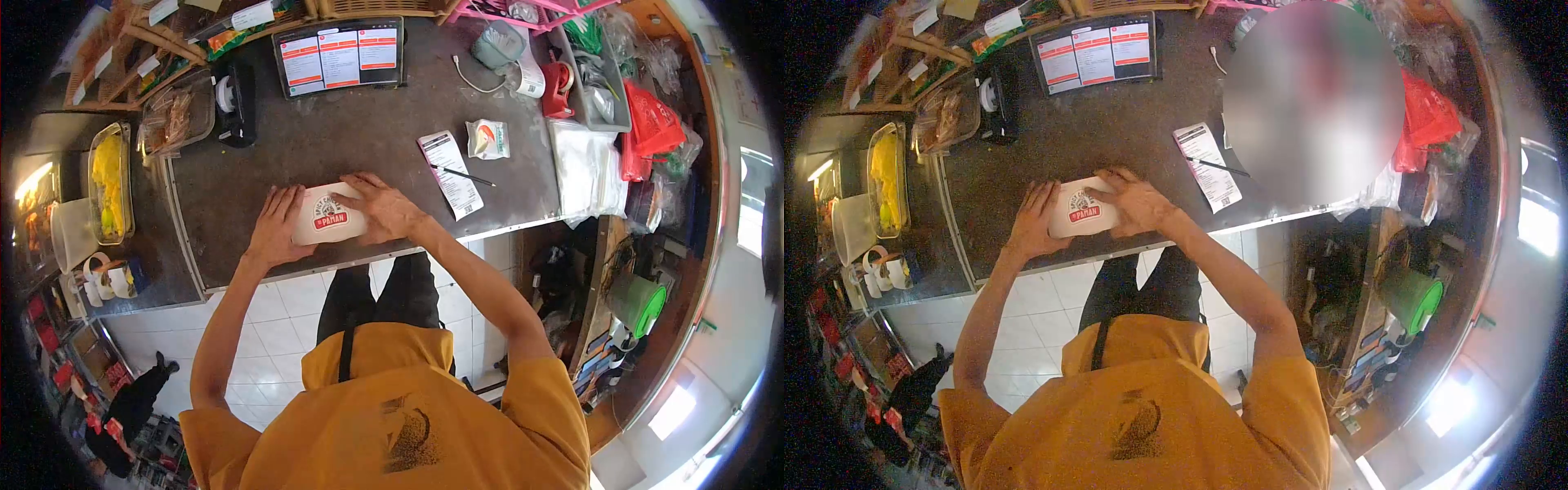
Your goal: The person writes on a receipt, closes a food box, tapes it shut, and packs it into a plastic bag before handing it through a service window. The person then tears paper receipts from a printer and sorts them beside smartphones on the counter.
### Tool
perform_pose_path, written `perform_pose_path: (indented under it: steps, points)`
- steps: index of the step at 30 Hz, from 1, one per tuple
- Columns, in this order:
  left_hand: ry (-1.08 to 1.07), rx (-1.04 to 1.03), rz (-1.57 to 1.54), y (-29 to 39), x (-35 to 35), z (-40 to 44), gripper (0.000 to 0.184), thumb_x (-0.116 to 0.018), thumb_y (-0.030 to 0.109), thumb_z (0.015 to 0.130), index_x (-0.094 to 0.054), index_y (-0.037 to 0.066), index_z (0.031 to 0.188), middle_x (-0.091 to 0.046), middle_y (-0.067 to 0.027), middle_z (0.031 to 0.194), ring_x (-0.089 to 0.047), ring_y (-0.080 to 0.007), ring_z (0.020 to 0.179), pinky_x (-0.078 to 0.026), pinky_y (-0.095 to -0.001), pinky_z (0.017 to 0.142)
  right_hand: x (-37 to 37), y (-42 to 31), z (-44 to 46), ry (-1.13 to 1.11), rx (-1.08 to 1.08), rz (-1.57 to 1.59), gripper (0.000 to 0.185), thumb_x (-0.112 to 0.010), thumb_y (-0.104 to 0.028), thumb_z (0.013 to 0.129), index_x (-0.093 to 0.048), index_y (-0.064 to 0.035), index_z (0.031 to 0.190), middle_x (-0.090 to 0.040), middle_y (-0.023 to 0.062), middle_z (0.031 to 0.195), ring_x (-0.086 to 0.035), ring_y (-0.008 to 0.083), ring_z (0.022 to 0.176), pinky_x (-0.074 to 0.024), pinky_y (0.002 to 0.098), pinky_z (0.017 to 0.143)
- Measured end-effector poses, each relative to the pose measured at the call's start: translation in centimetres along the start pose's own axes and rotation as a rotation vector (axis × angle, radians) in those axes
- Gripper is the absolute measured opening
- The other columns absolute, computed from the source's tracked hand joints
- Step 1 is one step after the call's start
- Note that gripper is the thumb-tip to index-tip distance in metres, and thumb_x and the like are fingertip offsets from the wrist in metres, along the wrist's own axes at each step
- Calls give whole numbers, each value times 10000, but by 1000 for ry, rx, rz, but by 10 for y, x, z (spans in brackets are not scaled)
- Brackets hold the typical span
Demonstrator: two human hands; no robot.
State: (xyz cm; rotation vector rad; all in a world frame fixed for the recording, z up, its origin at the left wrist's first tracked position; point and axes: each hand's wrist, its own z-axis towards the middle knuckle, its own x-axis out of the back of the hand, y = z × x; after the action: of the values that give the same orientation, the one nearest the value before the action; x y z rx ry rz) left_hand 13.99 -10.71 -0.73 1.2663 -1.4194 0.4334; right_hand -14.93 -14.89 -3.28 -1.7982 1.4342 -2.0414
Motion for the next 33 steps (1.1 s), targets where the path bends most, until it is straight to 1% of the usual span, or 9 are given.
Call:
perform_pose_path:
  steps: [4,10,12,15,19,25,29,32,33]
  points:
    - [179,-77,-282,-3,-13,-5,957,-851,242,635,-451,30,1478,-369,-212,1566,-297,-396,1480,-260,-513,1219,-10,-2,-16,225,77,124,694,-784,-298,726,-608,-247,1396,-305,281,1577,-272,474,1465,-309,473,1204]
    - [546,108,-603,17,-110,-35,575,-745,-3,725,-687,108,1286,-296,-225,1611,-206,-426,1511,-297,-516,1188,-92,-22,-51,594,-237,569,541,-666,-109,821,-652,-202,1354,-201,304,1614,-204,468,1500,-262,454,1212]
    - [607,113,-633,21,-125,-40,591,-755,32,749,-655,109,1326,-282,-239,1612,-205,-452,1506,-255,-528,1206,-86,-25,-55,504,-295,619,518,-647,-110,849,-641,-172,1364,-197,317,1610,-203,469,1499,-253,448,1212]
    - [371,179,-75,41,-73,-46,610,-721,193,862,-530,112,1436,-261,-219,1625,-216,-387,1518,-152,-582,1216,-47,-39,-59,316,-245,264,577,-660,-210,893,-542,-215,1458,-206,324,1601,-152,485,1507,-244,529,1209]
    - [195,-14,-25,49,-66,-39,675,-639,413,929,-445,100,1495,-328,-125,1608,-253,-308,1516,-162,-550,1238,-1,-56,-44,96,-289,-148,519,-690,-252,890,-605,-146,1392,-306,304,1564,-214,511,1478,-324,583,1158]
    - [398,-94,17,35,-89,-24,558,-695,318,900,-559,122,1405,-438,-74,1548,-338,-245,1482,-275,-507,1224,32,-65,131,650,-395,461,302,-715,-280,874,-739,-35,1049,-660,272,1190,-627,432,1084,-440,485,1015]
    - [460,-70,-173,36,-77,-25,404,-704,226,873,-663,70,1243,-615,-92,1357,-508,-262,1351,-407,-437,1136,2,-46,285,496,-561,602,484,-651,-534,886,-796,-82,977,-708,245,1079,-588,438,1151,-383,541,1062]
    - [312,68,-305,34,-72,-25,376,-749,266,804,-677,64,1114,-690,-109,1111,-650,-306,1115,-552,-410,919,-26,-45,349,527,-855,298,567,-736,-555,841,-772,6,908,-739,224,1004,-714,308,968,-511,354,928]
    - [358,102,-336,37,-72,-25,375,-752,279,799,-674,67,1097,-688,-112,1079,-656,-311,1082,-558,-417,891,-14,-46,346,362,-831,584,616,-629,-654,855,-810,-66,876,-577,300,1311,-497,439,1244,-326,513,1104]
